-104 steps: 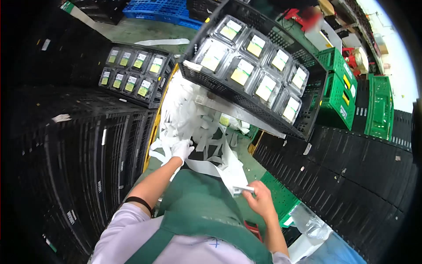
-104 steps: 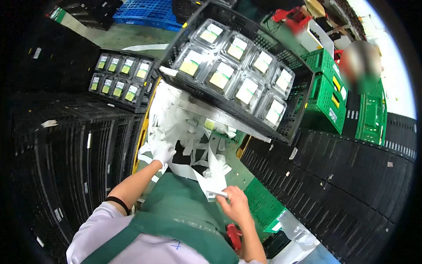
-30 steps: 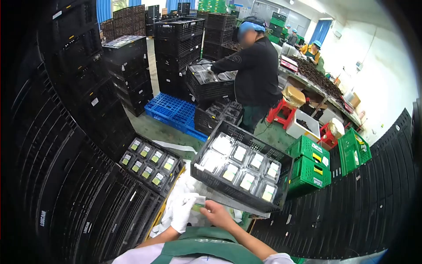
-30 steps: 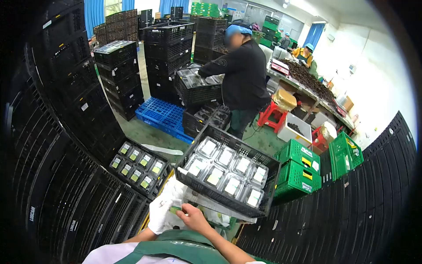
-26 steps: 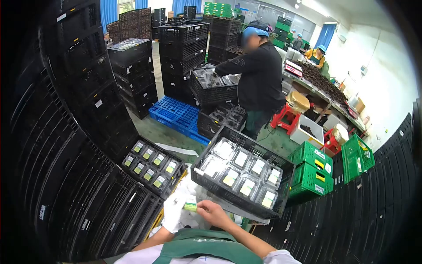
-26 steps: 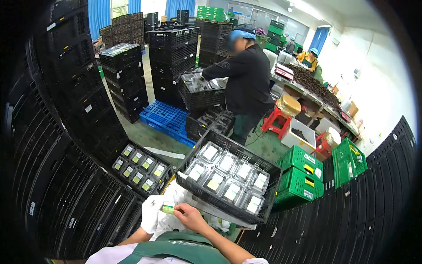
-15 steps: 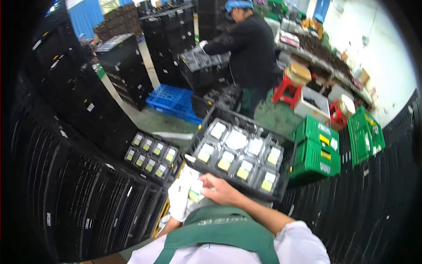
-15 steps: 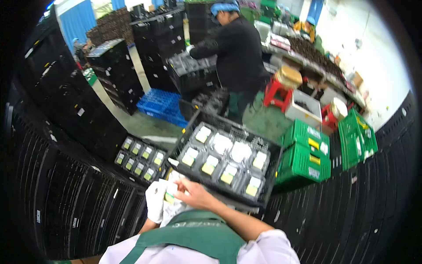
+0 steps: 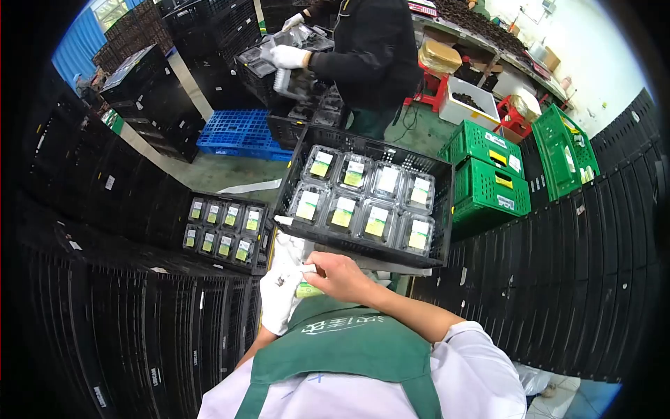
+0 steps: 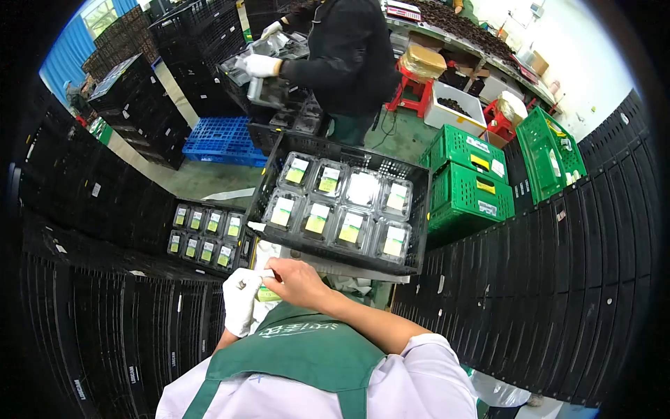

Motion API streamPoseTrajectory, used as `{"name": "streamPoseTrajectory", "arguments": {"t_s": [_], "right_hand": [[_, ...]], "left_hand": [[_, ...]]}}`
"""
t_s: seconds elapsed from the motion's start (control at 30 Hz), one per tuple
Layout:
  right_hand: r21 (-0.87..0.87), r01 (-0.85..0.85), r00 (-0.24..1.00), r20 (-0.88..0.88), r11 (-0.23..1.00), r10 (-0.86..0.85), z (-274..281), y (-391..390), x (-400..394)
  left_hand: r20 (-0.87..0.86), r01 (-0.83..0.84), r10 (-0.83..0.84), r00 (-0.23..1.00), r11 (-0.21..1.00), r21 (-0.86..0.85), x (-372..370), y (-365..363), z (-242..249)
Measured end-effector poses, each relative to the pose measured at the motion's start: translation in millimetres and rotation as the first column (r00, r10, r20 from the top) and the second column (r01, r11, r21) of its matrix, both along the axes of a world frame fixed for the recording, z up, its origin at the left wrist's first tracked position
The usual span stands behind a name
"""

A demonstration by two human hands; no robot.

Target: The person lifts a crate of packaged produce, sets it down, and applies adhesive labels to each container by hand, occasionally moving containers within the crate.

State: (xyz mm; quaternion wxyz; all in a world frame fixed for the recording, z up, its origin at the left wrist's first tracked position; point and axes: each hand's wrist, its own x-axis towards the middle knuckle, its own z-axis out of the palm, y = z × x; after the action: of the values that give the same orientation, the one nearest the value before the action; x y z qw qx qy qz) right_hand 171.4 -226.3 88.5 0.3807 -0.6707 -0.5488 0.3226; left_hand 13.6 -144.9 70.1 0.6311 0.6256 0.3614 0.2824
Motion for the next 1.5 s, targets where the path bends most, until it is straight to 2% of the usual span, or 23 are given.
{"name": "streamPoseTrajectory", "arguments": {"t_s": [0.1,0.2,0.27,0.4,0.47,0.5,0.57,0.6,0.8,0.87,0.93,1.0,1.03,1.07,1.13,1.17,1.2,1.27,1.3,1.33,1.4,1.47,1.5], "right_hand": [[-0.026,0.024,0.999,0.039,0.999,-0.023,12.4,2.5,-12.5],[-0.115,0.077,0.991,-0.102,0.990,-0.089,16.6,6.8,-24.2],[-0.075,0.057,0.998,-0.029,0.996,-0.060,10.5,9.6,-27.3],[-0.242,-0.019,0.996,0.077,0.970,0.039,16.3,15.6,-29.8],[-0.200,0.025,0.991,0.133,0.979,0.002,14.5,16.0,-33.2],[-0.097,0.033,0.979,0.201,0.995,-0.013,15.0,15.9,-32.5],[0.094,0.024,0.959,0.281,0.995,-0.049,16.7,15.6,-30.8],[0.088,0.021,0.958,0.283,0.996,-0.045,17.5,16.2,-29.1],[0.194,-0.090,0.871,0.492,0.977,-0.017,31.9,24.7,0.3],[0.251,-0.109,0.829,0.556,0.962,-0.051,37.0,28.8,18.9],[0.322,-0.077,0.841,0.529,0.944,-0.112,45.7,30.3,43.1],[0.442,0.041,0.865,0.433,0.896,-0.253,56.2,25.7,74.7],[0.444,0.161,0.882,0.336,0.882,-0.330,55.7,21.8,89.6],[0.430,0.278,0.882,0.240,0.859,-0.405,54.6,17.7,104.2],[0.295,0.457,0.858,0.103,0.839,-0.503,53.4,9.5,133.9],[0.224,0.489,0.866,-0.007,0.843,-0.500,47.6,7.2,147.6],[0.217,0.477,0.873,-0.005,0.852,-0.487,41.6,5.1,159.5],[0.029,0.462,0.887,-0.031,0.887,-0.461,28.3,6.8,180.7],[0.031,0.437,0.899,-0.038,0.899,-0.436,19.2,12.5,189.2],[0.003,0.415,0.910,-0.032,0.910,-0.414,9.6,20.9,197.8],[-0.041,0.350,0.937,0.015,0.936,-0.350,-3.5,47.4,213.7],[-0.024,0.293,0.953,0.086,0.956,-0.290,-29.8,85.2,233.8],[-0.023,0.275,0.957,0.104,0.961,-0.271,-43.2,106.9,242.6]], "left_hand": [[0.017,0.049,-0.048,0.999,0.996,-0.077,-11.3,9.3,-3.7],[0.092,0.011,0.001,0.996,0.992,-0.129,-18.7,12.1,-3.2],[0.010,0.097,-0.097,0.995,0.993,-0.064,-29.9,19.8,-12.6],[0.010,0.268,-0.271,0.962,0.956,0.117,-38.4,28.0,-26.7],[0.213,0.223,-0.216,0.953,0.975,-0.010,-28.7,25.7,-14.1],[0.257,0.381,-0.327,0.909,0.903,-0.197,-32.1,33.8,-12.5],[0.321,0.354,-0.290,0.902,0.921,-0.161,-22.2,33.2,-3.8],[0.376,0.322,-0.256,0.891,0.938,-0.125,-17.2,33.3,1.8],[0.383,0.375,-0.278,0.881,0.903,-0.208,1.3,29.5,2.0],[0.246,0.375,-0.331,0.911,0.912,-0.164,9.4,24.5,-10.4],[0.122,0.363,-0.345,0.930,0.913,-0.187,18.0,22.2,-0.6],[-0.016,0.414,-0.448,0.894,0.840,-0.350,26.4,20.5,-9.1],[-0.072,0.400,-0.438,0.896,0.866,-0.301,31.9,21.1,-2.7],[-0.072,0.384,-0.424,0.903,0.870,-0.308,38.8,22.2,-3.2],[-0.076,0.446,-0.447,0.891,0.894,-0.037,52.3,23.4,-7.6],[-0.074,0.477,-0.489,0.869,0.869,-0.133,55.0,23.3,-13.0],[-0.073,0.464,-0.476,0.876,0.875,-0.140,60.3,19.5,-9.5],[0.023,0.389,-0.413,0.910,0.834,-0.393,72.1,13.1,1.0],[-0.011,0.539,-0.562,0.827,0.799,-0.268,72.0,18.4,-6.8],[-0.057,0.516,-0.568,0.821,0.781,-0.353,72.5,17.6,-6.7],[-0.090,0.537,-0.529,0.844,0.831,0.148,78.4,14.2,-22.6],[-0.034,0.506,-0.506,0.862,0.853,0.126,82.6,14.2,-21.8],[-0.046,0.534,-0.540,0.841,0.840,-0.102,85.3,15.9,-1.8]]}}
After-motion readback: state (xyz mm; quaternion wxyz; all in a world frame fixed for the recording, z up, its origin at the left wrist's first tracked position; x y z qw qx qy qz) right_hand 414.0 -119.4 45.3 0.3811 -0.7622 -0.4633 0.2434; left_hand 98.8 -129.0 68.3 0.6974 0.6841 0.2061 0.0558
